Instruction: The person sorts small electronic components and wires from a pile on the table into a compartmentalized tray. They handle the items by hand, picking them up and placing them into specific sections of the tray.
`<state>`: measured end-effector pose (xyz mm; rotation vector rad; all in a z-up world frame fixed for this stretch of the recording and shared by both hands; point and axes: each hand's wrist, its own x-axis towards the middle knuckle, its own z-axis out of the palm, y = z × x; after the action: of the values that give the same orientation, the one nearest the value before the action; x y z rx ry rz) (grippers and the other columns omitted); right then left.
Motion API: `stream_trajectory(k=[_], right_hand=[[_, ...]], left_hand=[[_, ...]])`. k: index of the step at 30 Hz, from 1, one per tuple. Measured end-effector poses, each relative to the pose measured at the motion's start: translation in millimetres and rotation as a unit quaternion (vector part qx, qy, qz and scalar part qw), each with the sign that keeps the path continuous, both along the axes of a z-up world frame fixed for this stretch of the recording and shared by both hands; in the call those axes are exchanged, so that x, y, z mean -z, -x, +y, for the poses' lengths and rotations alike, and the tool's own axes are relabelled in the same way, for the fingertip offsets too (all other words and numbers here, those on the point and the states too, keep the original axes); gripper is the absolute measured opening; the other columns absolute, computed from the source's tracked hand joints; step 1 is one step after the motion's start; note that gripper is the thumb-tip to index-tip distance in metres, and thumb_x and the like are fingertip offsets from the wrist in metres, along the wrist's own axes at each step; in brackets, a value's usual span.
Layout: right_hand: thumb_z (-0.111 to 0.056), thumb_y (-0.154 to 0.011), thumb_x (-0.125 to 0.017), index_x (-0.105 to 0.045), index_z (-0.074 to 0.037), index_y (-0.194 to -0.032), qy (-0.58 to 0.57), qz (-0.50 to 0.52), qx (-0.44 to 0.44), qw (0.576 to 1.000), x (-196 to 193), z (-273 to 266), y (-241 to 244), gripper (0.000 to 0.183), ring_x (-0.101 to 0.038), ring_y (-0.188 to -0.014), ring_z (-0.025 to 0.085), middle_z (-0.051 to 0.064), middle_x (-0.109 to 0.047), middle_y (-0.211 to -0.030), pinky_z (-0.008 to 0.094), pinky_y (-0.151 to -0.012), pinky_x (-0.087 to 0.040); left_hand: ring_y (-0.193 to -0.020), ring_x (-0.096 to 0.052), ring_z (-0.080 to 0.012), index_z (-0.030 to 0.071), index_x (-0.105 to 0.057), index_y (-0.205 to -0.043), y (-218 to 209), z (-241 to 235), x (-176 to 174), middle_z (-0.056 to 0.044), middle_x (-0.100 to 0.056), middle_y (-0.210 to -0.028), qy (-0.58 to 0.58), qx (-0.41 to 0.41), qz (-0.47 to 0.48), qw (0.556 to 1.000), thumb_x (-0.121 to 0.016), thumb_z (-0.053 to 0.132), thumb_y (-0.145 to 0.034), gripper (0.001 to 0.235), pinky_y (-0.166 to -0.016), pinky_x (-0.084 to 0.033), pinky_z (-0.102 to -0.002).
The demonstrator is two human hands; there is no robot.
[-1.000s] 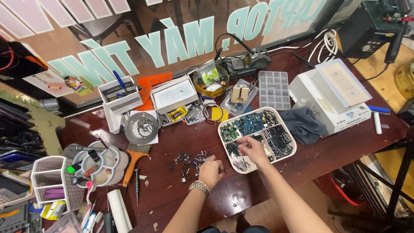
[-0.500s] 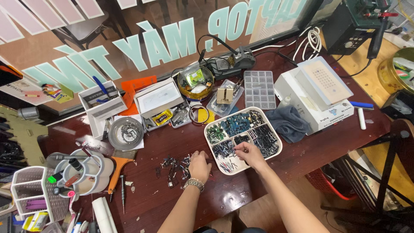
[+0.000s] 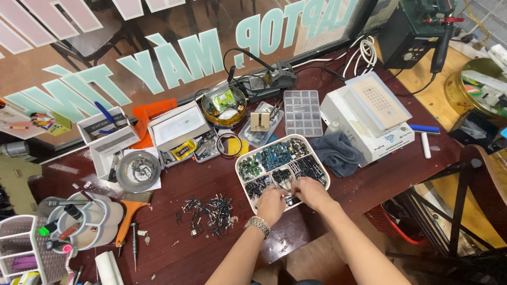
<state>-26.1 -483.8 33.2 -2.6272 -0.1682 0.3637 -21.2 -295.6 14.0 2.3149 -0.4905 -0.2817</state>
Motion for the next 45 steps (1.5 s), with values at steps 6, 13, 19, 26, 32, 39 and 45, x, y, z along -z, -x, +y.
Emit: stream_trajectory(k=[6, 13, 19, 26, 32, 39, 45], right_hand=[[-0.001, -0.075, -0.075, -0.074, -0.009, -0.086, -0.019, -0.015, -0.006, 1.000, -2.1, 4.3, 11.3, 0.014, -0.065, -0.104, 0.032, 0.007, -0.072, -0.098, 0.042, -0.091, -0.052], [-0.001, -0.073, -0.074, -0.066, -0.008, -0.087, -0.002, -0.037, -0.001, 0.999, -34.0, 24.7, 11.4, 0.017, -0.062, -0.103, 0.031, 0.007, -0.067, -0.096, 0.044, -0.088, -0.051], [-0.011, -0.083, -0.074, -0.064, -0.006, -0.093, -0.106, -0.025, 0.022, 0.994, -44.9, 81.0, -8.5, 0.014, -0.065, -0.094, 0.030, 0.011, -0.068, -0.093, 0.042, -0.084, -0.052], [-0.006, -0.085, -0.072, -0.070, -0.003, -0.100, -0.223, 0.009, -0.001, 0.975, 12.9, 166.9, -25.3, 0.016, -0.073, -0.090, 0.029, 0.013, -0.075, -0.095, 0.039, -0.080, -0.058], [0.000, -0.082, -0.070, -0.070, -0.006, -0.110, -0.173, 0.012, 0.023, 0.985, 42.5, 207.7, -27.5, 0.028, -0.070, -0.100, 0.031, 0.013, -0.070, -0.105, 0.039, -0.088, -0.057], [-0.002, -0.075, -0.080, -0.062, -0.012, -0.109, -0.075, 0.005, -0.003, 0.997, 4.1, 233.9, -23.1, 0.040, -0.058, -0.111, 0.035, 0.012, -0.057, -0.108, 0.045, -0.094, -0.048], [0.000, -0.078, -0.077, -0.060, -0.008, -0.102, -0.100, 0.043, 0.061, 0.992, 11.0, 235.5, -24.4, 0.030, -0.065, -0.098, 0.031, 0.011, -0.061, -0.101, 0.043, -0.086, -0.053]], left_hand=[[-0.101, -0.067, -0.0341, 0.011, -0.080, -0.094, 7.7, -4.0, 9.1, -0.015, -0.067, -0.102, -0.012, -0.006, 0.014, 1.000, -0.065, 0.007, -0.081, 0.020, -0.094, -0.053, -0.045], [-0.100, -0.066, -0.0348, 0.011, -0.080, -0.096, 12.5, 5.0, -3.9, -0.016, -0.067, -0.100, 0.015, -0.034, 0.016, 0.999, -0.067, 0.010, -0.082, 0.018, -0.092, -0.052, -0.046], [-0.096, -0.066, -0.0339, 0.009, -0.077, -0.097, 4.5, 49.3, -15.8, -0.013, -0.068, -0.095, 0.072, -0.184, -0.001, 0.980, -0.065, 0.012, -0.088, 0.015, -0.086, -0.053, -0.045], [-0.100, -0.066, -0.0336, 0.006, -0.074, -0.096, 1.8, 154.9, -1.0, -0.014, -0.069, -0.100, 0.009, -0.336, 0.002, 0.942, -0.070, 0.011, -0.084, 0.014, -0.089, -0.052, -0.045], [-0.108, -0.064, -0.0328, 0.007, -0.071, -0.098, 4.1, 196.3, 0.9, -0.013, -0.069, -0.107, -0.045, -0.331, 0.041, 0.942, -0.079, 0.013, -0.076, 0.024, -0.093, -0.052, -0.045], [-0.115, -0.057, -0.0375, 0.007, -0.069, -0.097, -1.6, 204.7, -5.5, -0.018, -0.059, -0.123, -0.070, -0.244, 0.029, 0.967, -0.088, 0.012, -0.068, 0.035, -0.093, -0.051, -0.048], [-0.109, -0.063, -0.0318, 0.008, -0.070, -0.093, -6.2, 218.7, 0.7, -0.009, -0.065, -0.109, -0.064, -0.249, 0.087, 0.962, -0.083, 0.012, -0.074, 0.024, -0.092, -0.053, -0.044]])
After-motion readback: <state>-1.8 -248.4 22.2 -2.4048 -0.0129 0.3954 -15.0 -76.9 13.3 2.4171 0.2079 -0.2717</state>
